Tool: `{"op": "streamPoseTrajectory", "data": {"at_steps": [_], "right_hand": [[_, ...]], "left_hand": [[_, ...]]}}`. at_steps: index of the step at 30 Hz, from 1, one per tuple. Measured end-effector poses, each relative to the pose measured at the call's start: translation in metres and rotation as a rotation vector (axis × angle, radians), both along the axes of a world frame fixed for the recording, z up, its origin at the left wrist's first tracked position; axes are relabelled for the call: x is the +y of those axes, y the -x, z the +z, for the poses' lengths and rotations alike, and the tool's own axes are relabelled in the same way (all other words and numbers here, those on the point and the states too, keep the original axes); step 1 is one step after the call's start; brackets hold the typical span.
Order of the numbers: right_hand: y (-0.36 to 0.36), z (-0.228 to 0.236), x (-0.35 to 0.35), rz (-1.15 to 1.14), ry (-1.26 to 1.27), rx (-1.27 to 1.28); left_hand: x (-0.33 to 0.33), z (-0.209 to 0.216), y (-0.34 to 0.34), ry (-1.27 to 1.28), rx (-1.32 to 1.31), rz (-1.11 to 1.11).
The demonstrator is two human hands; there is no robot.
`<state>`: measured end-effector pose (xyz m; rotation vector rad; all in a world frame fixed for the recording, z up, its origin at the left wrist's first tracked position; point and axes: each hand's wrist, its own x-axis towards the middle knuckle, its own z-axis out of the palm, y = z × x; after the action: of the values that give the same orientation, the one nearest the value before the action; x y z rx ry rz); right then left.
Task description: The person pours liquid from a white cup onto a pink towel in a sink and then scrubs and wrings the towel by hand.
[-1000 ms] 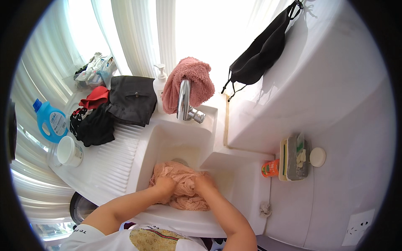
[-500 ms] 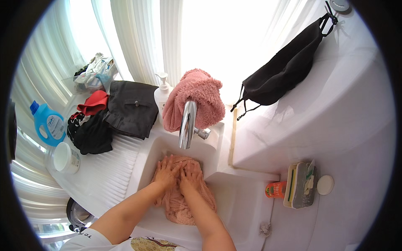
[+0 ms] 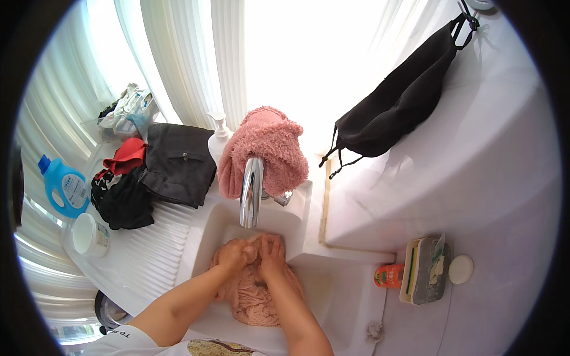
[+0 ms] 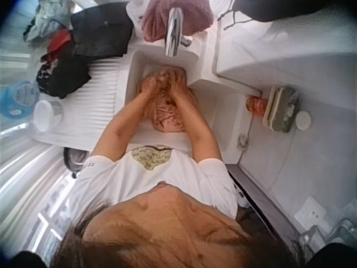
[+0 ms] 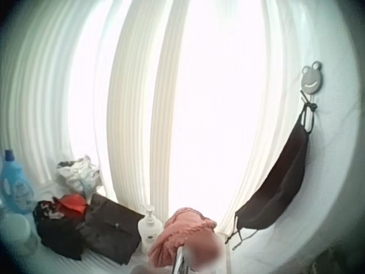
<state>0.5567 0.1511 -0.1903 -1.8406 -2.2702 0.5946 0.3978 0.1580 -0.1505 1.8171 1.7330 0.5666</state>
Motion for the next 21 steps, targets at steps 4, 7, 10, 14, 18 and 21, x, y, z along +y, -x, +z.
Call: {"op": "streamPoseTrajectory", "data": {"at_steps": [4,7,10,14,18,21], "right_hand": [[-0.004,0.043,-0.008,0.01,0.254,-0.023],[-0.015,0.054,-0.021,-0.008,0.409,0.018],[-0.027,0.075,-0.042,-0.181,0.463,0.396],[0.026,0.124,-0.096,0.081,-0.364,0.366],[0.04,0.059,-0.103,-0.175,-0.406,0.565],[0.032,0.058,-0.091,-0.643,-0.093,0.783]], "left_hand": [[-0.04,0.041,0.008,-0.131,-0.322,-0.068],[-0.06,0.062,0.03,0.474,-1.009,0.341],[-0.071,0.064,0.048,0.751,-1.536,0.691],[-0.08,0.083,0.015,0.878,-1.522,0.728],[-0.091,0.053,-0.003,0.944,-1.459,0.501],[-0.096,0.058,-0.005,0.938,-1.465,0.546]]}}
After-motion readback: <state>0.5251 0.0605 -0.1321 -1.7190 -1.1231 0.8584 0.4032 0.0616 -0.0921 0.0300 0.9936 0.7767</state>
